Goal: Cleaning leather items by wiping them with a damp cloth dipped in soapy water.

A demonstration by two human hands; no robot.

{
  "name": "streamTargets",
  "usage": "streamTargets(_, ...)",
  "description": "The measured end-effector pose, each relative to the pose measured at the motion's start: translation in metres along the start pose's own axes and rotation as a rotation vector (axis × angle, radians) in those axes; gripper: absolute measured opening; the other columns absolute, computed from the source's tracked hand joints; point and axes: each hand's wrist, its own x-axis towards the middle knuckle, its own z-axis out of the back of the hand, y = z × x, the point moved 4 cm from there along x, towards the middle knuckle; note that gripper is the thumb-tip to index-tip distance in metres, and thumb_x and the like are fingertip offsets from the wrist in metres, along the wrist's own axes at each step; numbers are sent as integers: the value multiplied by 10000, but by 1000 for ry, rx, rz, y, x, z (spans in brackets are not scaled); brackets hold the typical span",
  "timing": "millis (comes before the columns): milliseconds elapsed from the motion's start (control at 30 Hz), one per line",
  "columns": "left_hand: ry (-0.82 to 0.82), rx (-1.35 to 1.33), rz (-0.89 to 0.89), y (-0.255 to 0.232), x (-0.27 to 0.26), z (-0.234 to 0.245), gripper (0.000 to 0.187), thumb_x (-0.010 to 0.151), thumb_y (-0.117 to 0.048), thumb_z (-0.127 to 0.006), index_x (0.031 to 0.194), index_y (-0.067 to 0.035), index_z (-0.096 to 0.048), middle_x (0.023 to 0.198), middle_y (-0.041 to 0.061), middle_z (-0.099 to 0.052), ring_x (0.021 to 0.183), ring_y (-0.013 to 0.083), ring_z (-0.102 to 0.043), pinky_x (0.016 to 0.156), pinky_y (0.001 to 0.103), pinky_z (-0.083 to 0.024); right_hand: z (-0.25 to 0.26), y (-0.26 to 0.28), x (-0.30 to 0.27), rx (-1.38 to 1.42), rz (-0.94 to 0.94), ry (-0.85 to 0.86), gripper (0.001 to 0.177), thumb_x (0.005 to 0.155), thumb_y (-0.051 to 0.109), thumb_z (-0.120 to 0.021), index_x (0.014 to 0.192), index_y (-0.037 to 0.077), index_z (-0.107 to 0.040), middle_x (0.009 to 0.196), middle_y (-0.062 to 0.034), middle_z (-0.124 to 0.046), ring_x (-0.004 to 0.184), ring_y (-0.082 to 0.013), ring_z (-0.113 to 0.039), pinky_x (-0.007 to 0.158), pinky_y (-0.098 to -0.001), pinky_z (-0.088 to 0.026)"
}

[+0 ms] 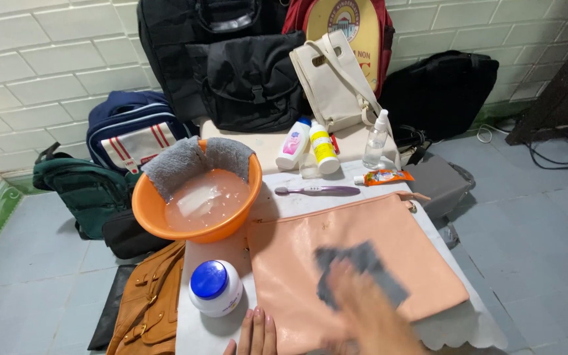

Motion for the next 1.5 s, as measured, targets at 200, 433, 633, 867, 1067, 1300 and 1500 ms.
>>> streamTargets(200, -32, -103, 97, 8, 10, 16, 680, 1004, -709, -323, 1238, -152, -636, 1321, 80, -698, 1278, 230, -620, 972, 415, -375, 19, -11, -38, -97, -12, 55, 1161, 712, 621, -885, 1526, -11, -349, 1628, -192, -359, 1498, -304, -388, 1163, -419, -330)
streamTargets(433, 63, -125, 64, -1, -1, 5, 713, 1030, -666, -307, 1282, -88, -639, 1362, 148, -668, 1336, 277, -571, 1079, 512, -310, 26, -48, -33, -326, -449, 130, 776, 922, 526, -355, 1476, -17, -334, 1622, -214, -260, 1487, -347, -255, 1187, -510, -215)
streamTargets(633, 90, -148, 75, 0, -8, -1, 688, 1018, -647, -333, 1335, -106, -615, 1407, 121, -641, 1360, 253, -551, 1078, 483, -325, -47, 25, -67, -512, -3, -95, 662, 924, 379, -476, 1438, -38, -461, 1543, -251, -452, 1477, -344, -382, 1117, -488, -358)
streamTargets(867, 253, -208, 3, 10, 11, 25, 729, 968, -652, -462, 1413, -82, -548, 1483, 174, -564, 1422, 261, -481, 1093, 530, -346, 23, -51, -85, -358, -850, -11, 781, 993, 580, -281, 1499, -2, -410, 1647, -177, -354, 1583, -321, -234, 1246, -572, -176)
streamTargets(1067, 227, -224, 84, 8, 13, 23, 714, 993, -653, -400, 1420, -98, -540, 1488, 135, -565, 1433, 251, -472, 1122, 556, -312, -50, 25, -76, -326, -448, -250, 747, 789, 579, -620, 1284, 20, -628, 1425, -184, -611, 1393, -317, -538, 1109, -605, -430)
streamTargets(1300, 184, -250, 122, 6, 18, 31, 723, 938, -668, -536, 1399, -113, -570, 1462, 120, -596, 1413, 234, -501, 1105, 524, -302, 37, -37, -76, -232, -628, -204, 508, 923, 316, -541, 1352, 51, -603, 1506, -126, -569, 1463, -330, -485, 1176, -661, -363)
streamTargets(1500, 172, -217, 118, 2, 17, 25, 693, 983, -667, -454, 1391, -116, -555, 1483, 124, -574, 1415, 244, -497, 1082, 564, -323, 10, -10, -49, -376, -689, -176, 717, 959, 465, -438, 1415, -84, -503, 1558, -275, -465, 1501, -433, -390, 1220, -652, -270)
